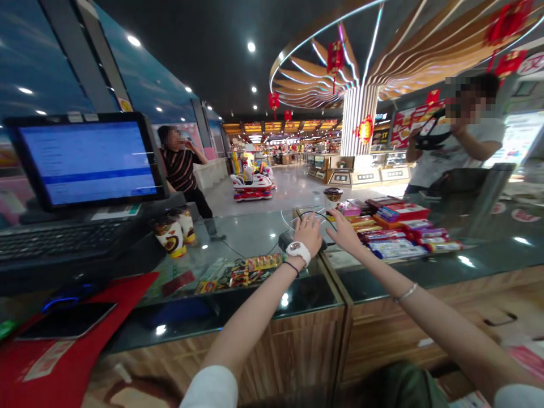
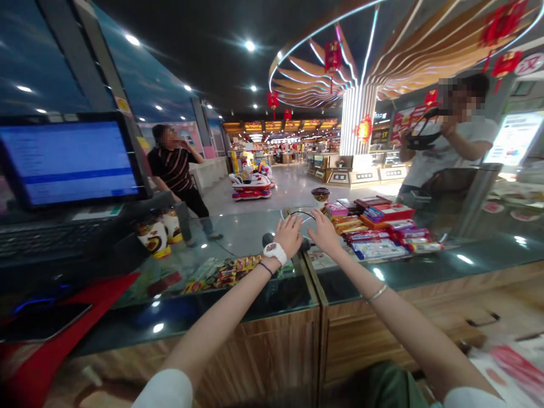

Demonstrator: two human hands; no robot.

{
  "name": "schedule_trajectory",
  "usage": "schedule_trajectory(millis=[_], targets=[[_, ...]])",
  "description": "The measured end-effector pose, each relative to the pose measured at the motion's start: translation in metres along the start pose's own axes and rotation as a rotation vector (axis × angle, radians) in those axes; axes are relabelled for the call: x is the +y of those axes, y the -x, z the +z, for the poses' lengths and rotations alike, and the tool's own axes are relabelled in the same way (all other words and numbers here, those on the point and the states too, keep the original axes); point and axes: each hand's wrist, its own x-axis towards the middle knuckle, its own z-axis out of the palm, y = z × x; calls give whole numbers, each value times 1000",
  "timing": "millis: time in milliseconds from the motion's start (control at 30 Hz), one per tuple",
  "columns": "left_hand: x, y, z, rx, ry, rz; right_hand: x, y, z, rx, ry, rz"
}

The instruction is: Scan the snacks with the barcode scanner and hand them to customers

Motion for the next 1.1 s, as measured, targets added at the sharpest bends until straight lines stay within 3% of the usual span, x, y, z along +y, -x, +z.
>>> schedule_trajectory(millis=[233,367,567,667,833,1100], targets=[[19,-63,51,-41,42,-64,60,-21,-2,100,-130,172],[22,-97,73,-24,177,-170,83,-35,15,158,-271,310],[13,-140,95,75,555,-353,111,-58,45,175,-386,487],[6,-152,107,85,684,-432,122,-67,61,174,-411,505],[-2,-168,126,66,687,-504,136,-77,80,170,-410,510],[-6,-191,140,56,629,-502,140,-88,83,109,-375,451]])
